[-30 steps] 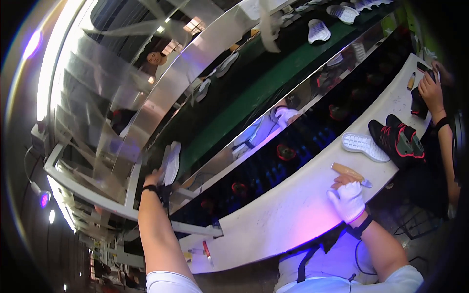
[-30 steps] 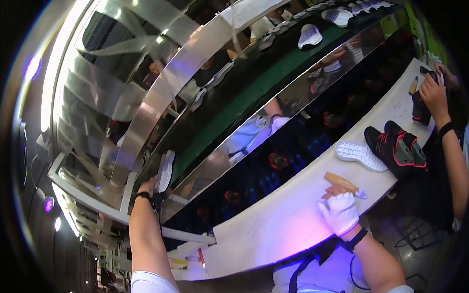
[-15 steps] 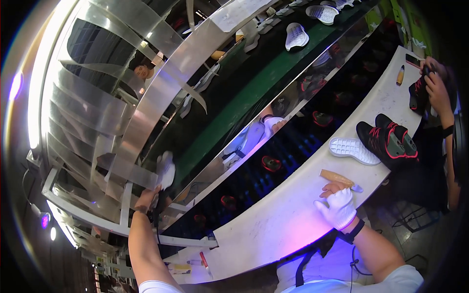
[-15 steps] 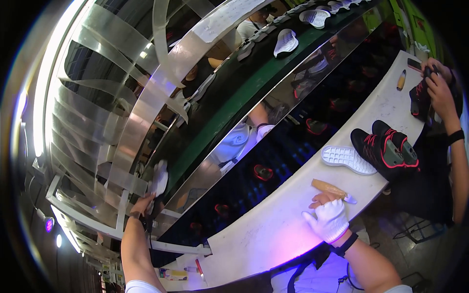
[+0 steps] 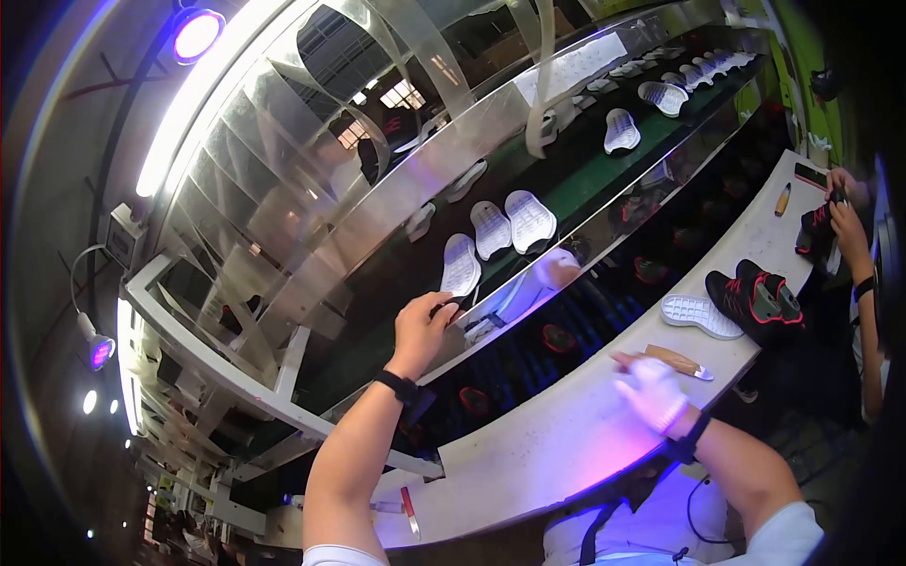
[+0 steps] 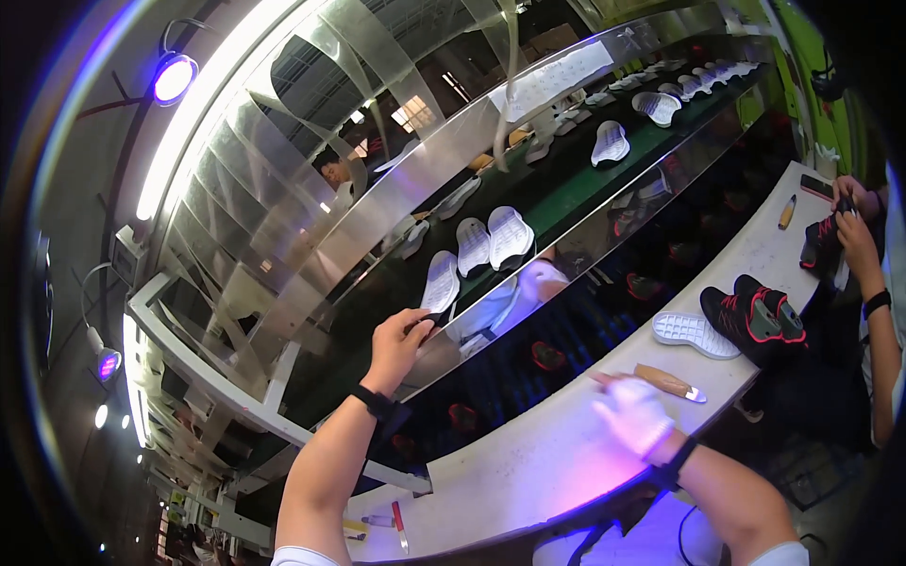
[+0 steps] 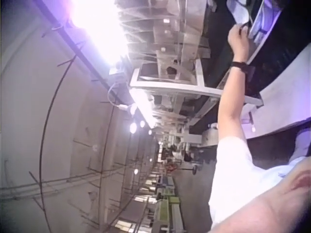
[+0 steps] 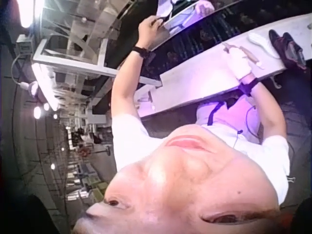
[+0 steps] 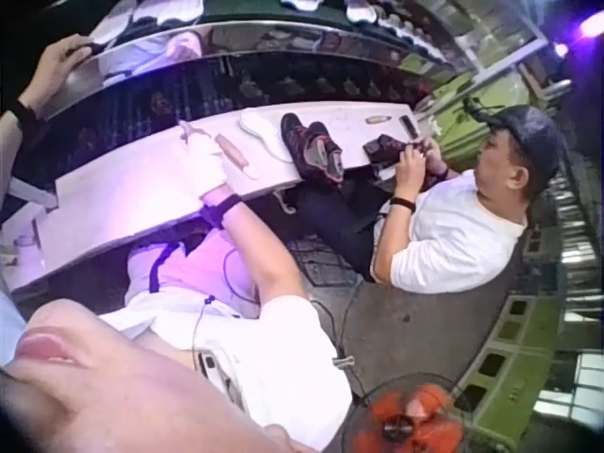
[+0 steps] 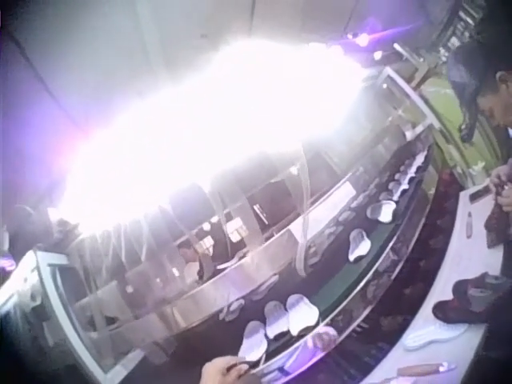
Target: The recorder is assembling shoe components, specifically attaching and aligning the upper to the sole on a production line.
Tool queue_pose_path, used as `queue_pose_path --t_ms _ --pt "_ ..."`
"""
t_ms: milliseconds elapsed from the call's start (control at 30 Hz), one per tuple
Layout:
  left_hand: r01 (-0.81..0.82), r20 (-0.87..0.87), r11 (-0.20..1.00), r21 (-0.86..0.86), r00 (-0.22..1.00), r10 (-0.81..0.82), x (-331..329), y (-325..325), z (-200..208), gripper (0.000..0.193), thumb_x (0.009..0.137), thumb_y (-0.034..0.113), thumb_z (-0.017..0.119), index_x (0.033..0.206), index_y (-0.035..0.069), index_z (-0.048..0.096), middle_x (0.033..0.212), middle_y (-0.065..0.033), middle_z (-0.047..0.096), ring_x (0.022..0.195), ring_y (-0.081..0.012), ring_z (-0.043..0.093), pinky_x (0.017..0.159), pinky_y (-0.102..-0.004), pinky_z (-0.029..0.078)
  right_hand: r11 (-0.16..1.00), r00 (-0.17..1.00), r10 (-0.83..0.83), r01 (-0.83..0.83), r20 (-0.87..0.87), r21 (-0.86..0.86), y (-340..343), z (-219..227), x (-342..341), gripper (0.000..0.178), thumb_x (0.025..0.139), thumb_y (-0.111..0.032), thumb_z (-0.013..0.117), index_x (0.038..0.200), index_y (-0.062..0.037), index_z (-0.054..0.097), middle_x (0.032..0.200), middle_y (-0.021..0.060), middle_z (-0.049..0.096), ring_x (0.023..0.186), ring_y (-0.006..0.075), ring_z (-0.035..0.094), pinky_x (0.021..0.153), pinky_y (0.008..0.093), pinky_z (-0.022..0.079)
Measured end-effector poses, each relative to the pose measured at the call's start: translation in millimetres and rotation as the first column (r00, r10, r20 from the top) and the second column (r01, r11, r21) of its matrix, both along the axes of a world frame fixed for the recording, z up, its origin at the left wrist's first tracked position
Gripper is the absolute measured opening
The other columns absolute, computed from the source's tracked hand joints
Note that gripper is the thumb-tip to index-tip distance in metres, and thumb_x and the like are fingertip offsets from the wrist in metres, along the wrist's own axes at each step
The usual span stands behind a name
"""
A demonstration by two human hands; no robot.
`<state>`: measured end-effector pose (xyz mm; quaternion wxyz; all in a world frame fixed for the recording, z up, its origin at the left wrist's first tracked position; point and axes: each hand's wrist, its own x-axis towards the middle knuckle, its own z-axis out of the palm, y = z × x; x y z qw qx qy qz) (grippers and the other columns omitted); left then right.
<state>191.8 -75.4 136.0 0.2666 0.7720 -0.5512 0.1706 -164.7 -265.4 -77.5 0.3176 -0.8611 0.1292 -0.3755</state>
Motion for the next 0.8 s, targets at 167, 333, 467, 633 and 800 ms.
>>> queue_pose_path --t_ms 167,333,467,633,800 --pt "0.175 -0.644 0.914 -0.365 0.662 -0.384 -114 24 -8 0.032 0.100 0.013 0.077 0.129 0.001 0.073 0.128 -0.0183 0.075 0.121 -0.0367 0.071 0.101 -0.0443 0.057 0.852 0.790 0.523 -0.487 0.320 -0.190 61 264 45 0.070 0.098 -0.022 0.067 0.161 -0.0022 0.043 0.091 0.0147 0.072 0.080 0.0368 0.072 0.076 0.0443 0.059" --pt "0.258 -0.757 0.966 0.009 0.633 -0.162 -213 86 -111 0.035 0.098 0.017 0.081 0.130 0.006 0.073 0.136 -0.0153 0.072 0.134 -0.0354 0.064 0.112 -0.0459 0.052 0.802 0.746 0.592 -0.582 0.305 -0.134 81 304 38 0.045 0.097 -0.032 0.059 0.115 0.0095 0.061 0.081 0.0236 0.068 0.077 0.0421 0.070 0.075 0.0511 0.059" --pt "0.487 -0.315 0.867 0.102 0.843 -0.436 -247 60 -205 0.028 0.091 0.018 0.084 0.114 0.006 0.073 0.134 -0.0176 0.071 0.140 -0.0400 0.059 0.114 -0.0487 0.050 0.945 0.912 0.310 -0.327 -0.269 -0.021 40 150 32 0.064 0.099 -0.046 0.065 0.145 -0.0017 0.064 0.098 0.0199 0.076 0.096 0.0364 0.075 0.089 0.0474 0.061" --pt "-0.099 -0.512 0.977 -0.187 0.859 -0.011 -64 46 -257 0.029 0.093 0.006 0.072 0.122 0.004 0.071 0.130 -0.0197 0.071 0.124 -0.0393 0.065 0.107 -0.0490 0.052 0.979 0.865 0.057 -0.147 -0.498 -0.144 20 -36 0 0.070 0.091 -0.052 0.074 0.140 -0.0035 0.067 0.139 0.0256 0.067 0.133 0.0445 0.060 0.115 0.0545 0.046" --pt "-0.882 0.501 0.087 0.463 0.342 0.795 214 195 -237 0.053 0.085 0.050 0.080 0.119 0.010 0.078 0.115 -0.0206 0.079 0.103 -0.0370 0.079 0.084 -0.0455 0.063 0.964 0.939 0.052 -0.136 -0.340 -0.228 38 -12 24 0.072 0.085 -0.049 0.078 0.139 -0.0022 0.064 0.138 0.0205 0.067 0.132 0.0412 0.060 0.118 0.0532 0.042"
